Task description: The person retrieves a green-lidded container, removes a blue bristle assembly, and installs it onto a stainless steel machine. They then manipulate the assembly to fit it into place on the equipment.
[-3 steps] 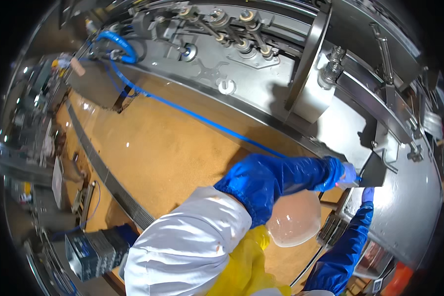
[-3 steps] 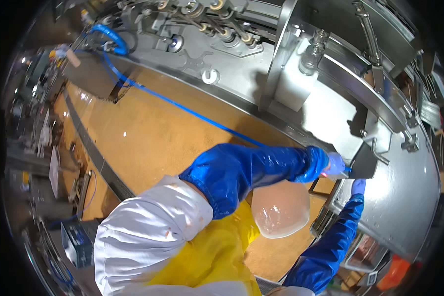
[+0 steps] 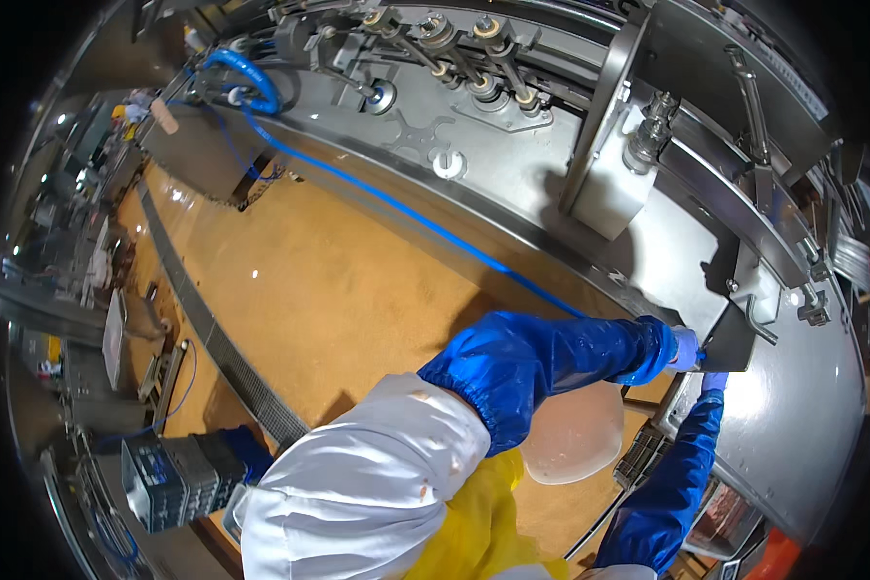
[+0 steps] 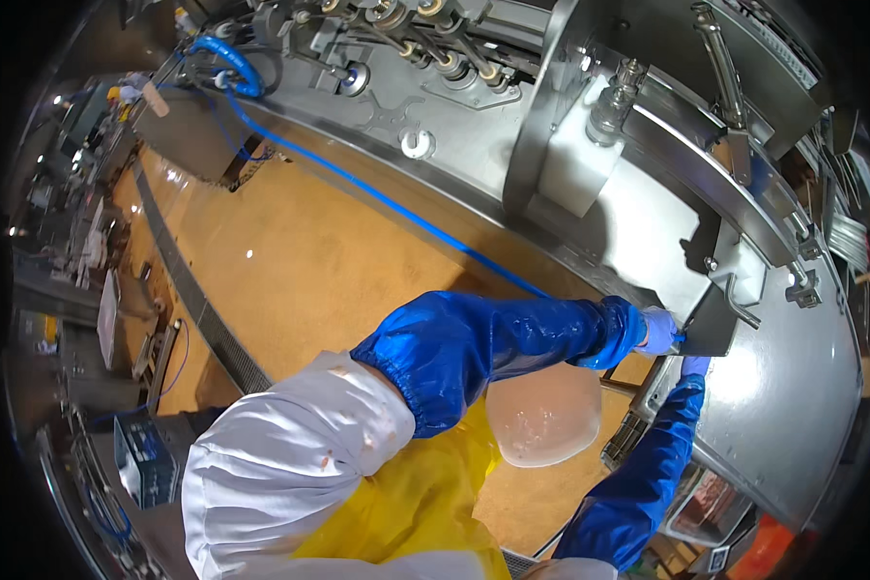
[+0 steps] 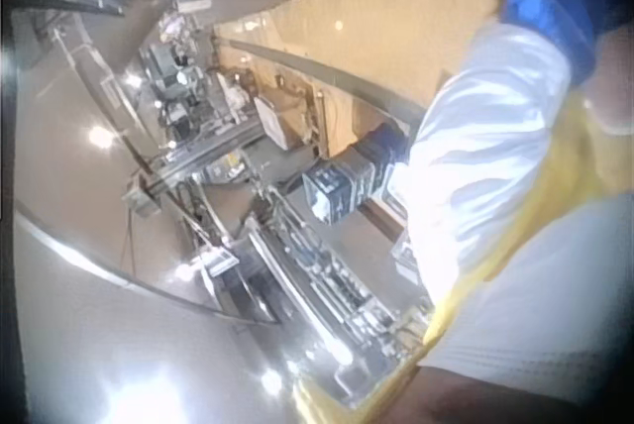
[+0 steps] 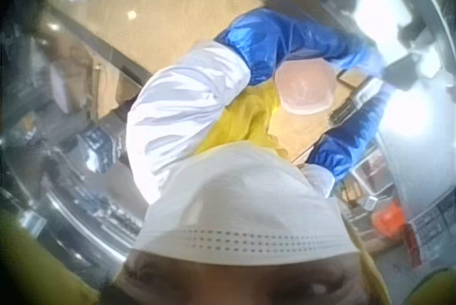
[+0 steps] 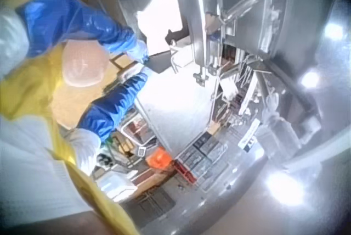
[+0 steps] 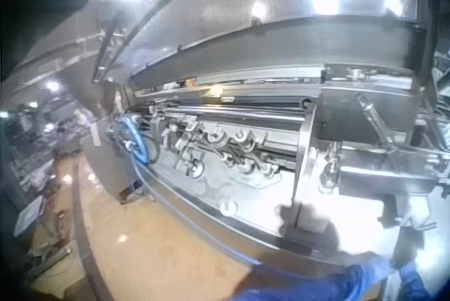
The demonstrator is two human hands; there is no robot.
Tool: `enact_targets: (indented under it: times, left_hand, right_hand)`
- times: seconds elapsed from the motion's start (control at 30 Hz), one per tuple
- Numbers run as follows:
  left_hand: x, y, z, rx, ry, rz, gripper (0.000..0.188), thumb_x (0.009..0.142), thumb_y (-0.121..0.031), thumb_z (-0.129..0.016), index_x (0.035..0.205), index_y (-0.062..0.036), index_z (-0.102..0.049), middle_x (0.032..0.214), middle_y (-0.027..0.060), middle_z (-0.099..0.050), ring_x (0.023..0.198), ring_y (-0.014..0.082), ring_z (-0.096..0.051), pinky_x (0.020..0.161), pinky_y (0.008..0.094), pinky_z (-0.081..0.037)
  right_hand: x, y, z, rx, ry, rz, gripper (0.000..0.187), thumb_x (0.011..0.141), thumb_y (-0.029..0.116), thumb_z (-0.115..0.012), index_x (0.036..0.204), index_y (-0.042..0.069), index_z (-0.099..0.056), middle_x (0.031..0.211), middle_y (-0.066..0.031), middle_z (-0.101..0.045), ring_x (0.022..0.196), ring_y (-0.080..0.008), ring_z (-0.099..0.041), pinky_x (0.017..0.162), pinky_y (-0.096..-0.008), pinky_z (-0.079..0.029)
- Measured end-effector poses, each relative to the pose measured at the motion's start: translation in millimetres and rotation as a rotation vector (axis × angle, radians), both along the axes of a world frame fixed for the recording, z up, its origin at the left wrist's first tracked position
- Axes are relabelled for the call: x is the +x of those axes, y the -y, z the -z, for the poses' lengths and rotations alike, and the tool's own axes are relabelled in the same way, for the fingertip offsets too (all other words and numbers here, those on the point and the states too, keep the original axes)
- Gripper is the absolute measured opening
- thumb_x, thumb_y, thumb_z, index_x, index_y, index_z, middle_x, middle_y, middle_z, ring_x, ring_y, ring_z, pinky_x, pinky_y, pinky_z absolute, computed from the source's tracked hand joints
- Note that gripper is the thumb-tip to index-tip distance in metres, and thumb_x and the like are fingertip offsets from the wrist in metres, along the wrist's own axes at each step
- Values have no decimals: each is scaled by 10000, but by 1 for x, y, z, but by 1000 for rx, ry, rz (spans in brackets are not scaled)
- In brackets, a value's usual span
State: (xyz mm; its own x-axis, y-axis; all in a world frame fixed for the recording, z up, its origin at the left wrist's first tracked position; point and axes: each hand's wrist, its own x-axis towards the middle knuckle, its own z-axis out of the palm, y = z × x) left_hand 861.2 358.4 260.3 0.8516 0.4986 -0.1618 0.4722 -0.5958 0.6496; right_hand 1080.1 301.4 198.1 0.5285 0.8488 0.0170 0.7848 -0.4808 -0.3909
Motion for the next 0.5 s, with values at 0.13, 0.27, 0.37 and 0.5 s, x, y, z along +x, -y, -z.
enact_targets:
  times: [0.13, 0.27, 0.37, 0.5]
  left_hand:
    - [-76, -3, -6, 52, 174, -108, 235, 839, -250, -608, 924, -40, -669, 861, 192, -698, 830, 382, -693, 729, 501, -533]
    - [-183, -12, -9, 333, 146, -188, 252, 903, -316, -572, 967, -72, -587, 795, 214, -663, 727, 407, -668, 639, 517, -517]
    - [-262, -17, -46, 464, -39, -294, 328, 883, -389, -617, 1035, -102, -573, 803, 190, -662, 722, 404, -665, 620, 505, -527]
    - [-387, -25, -38, 506, -235, -445, 343, 900, -421, -604, 968, -86, -591, 824, 198, -668, 786, 434, -651, 653, 554, -506]
  right_hand:
    - [40, 11, 70, -100, 312, -173, 440, 992, 333, -516, 1240, -17, -616, 1241, -228, -640, 1080, -341, -636, 928, -409, -489]
    - [48, 38, 53, 79, 21, 278, 732, 975, 596, -401, 821, -49, -711, 824, -253, -699, 816, -416, -670, 755, -492, -495]
    - [164, 147, 42, -41, 66, 453, 799, 975, 650, -333, 890, -45, -718, 855, -243, -713, 865, -419, -680, 790, -504, -501]
    - [238, 370, 7, 12, -124, 790, 677, 1010, 556, -334, 1165, -8, -677, 1129, -244, -685, 1068, -408, -646, 956, -463, -482]
